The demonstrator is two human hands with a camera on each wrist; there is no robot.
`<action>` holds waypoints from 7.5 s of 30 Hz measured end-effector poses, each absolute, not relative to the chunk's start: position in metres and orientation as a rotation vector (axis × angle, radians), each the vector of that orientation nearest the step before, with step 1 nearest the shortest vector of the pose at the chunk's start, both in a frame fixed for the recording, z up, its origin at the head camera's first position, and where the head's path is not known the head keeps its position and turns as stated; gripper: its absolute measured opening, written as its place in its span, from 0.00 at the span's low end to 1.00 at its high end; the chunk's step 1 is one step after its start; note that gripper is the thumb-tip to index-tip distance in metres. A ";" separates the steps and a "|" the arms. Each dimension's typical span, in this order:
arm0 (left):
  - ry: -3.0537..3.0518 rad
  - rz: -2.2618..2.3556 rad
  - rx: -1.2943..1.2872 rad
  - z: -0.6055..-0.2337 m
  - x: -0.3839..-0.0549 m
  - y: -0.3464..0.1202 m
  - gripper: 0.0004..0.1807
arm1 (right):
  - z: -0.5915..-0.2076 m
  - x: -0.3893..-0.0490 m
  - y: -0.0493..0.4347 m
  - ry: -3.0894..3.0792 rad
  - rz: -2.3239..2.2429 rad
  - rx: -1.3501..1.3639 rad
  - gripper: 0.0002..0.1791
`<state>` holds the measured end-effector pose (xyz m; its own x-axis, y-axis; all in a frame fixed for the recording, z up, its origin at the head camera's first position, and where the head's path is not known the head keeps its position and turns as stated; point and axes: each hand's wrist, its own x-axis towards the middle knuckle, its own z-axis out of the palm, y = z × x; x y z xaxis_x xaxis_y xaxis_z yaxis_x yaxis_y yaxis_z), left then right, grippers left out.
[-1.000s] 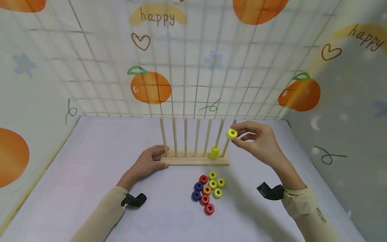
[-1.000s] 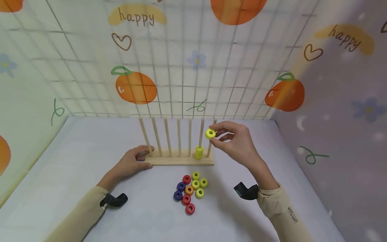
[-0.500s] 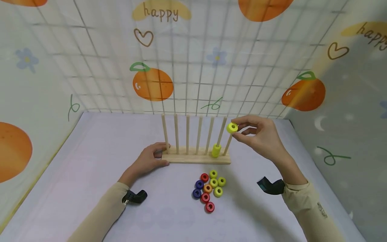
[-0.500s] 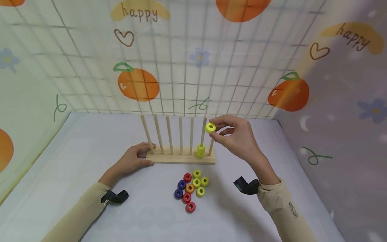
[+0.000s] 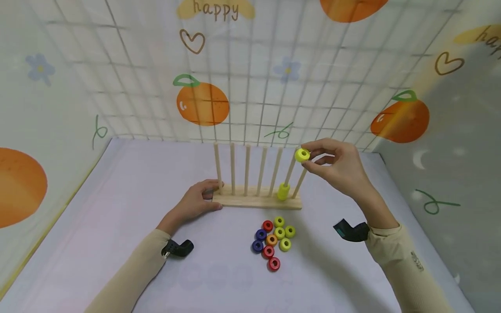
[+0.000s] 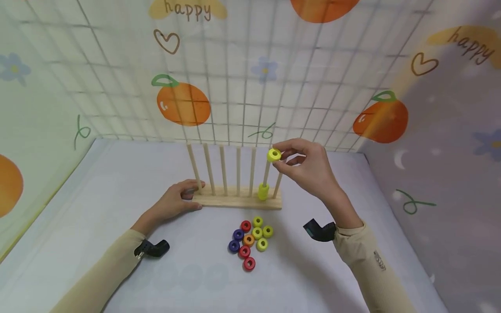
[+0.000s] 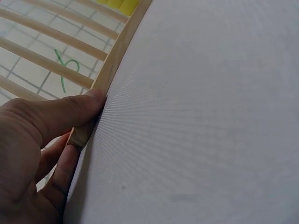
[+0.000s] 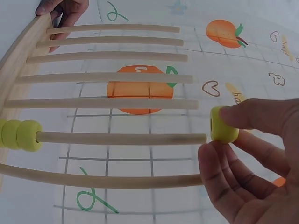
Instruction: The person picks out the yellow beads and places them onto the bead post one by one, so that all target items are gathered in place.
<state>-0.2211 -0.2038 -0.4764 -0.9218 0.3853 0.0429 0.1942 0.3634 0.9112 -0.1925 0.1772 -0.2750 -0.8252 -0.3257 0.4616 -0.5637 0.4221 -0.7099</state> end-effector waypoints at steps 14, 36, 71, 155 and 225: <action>2.445 1.579 0.528 -0.475 -0.222 -0.204 0.37 | -0.271 -0.209 0.169 -2.470 1.261 0.679 0.16; 2.446 1.584 0.508 -0.476 -0.217 -0.203 0.38 | -0.275 -0.214 0.173 -2.586 1.243 0.634 0.15; 2.427 1.585 0.502 -0.470 -0.221 -0.202 0.38 | -0.325 -0.161 0.223 -2.416 1.566 0.650 0.18; 2.494 1.548 0.517 -0.473 -0.219 -0.202 0.36 | -0.449 -0.129 0.193 -2.817 1.652 0.414 0.16; 2.482 1.558 0.497 -0.476 -0.221 -0.205 0.37 | -0.352 -0.152 0.198 -2.503 1.491 0.669 0.21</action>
<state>-0.2209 -0.2047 -0.4764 -0.9301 0.3657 0.0337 0.1893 0.3988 0.8973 -0.1517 0.1978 -0.3518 -0.8887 -0.2970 0.3492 -0.4485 0.4057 -0.7964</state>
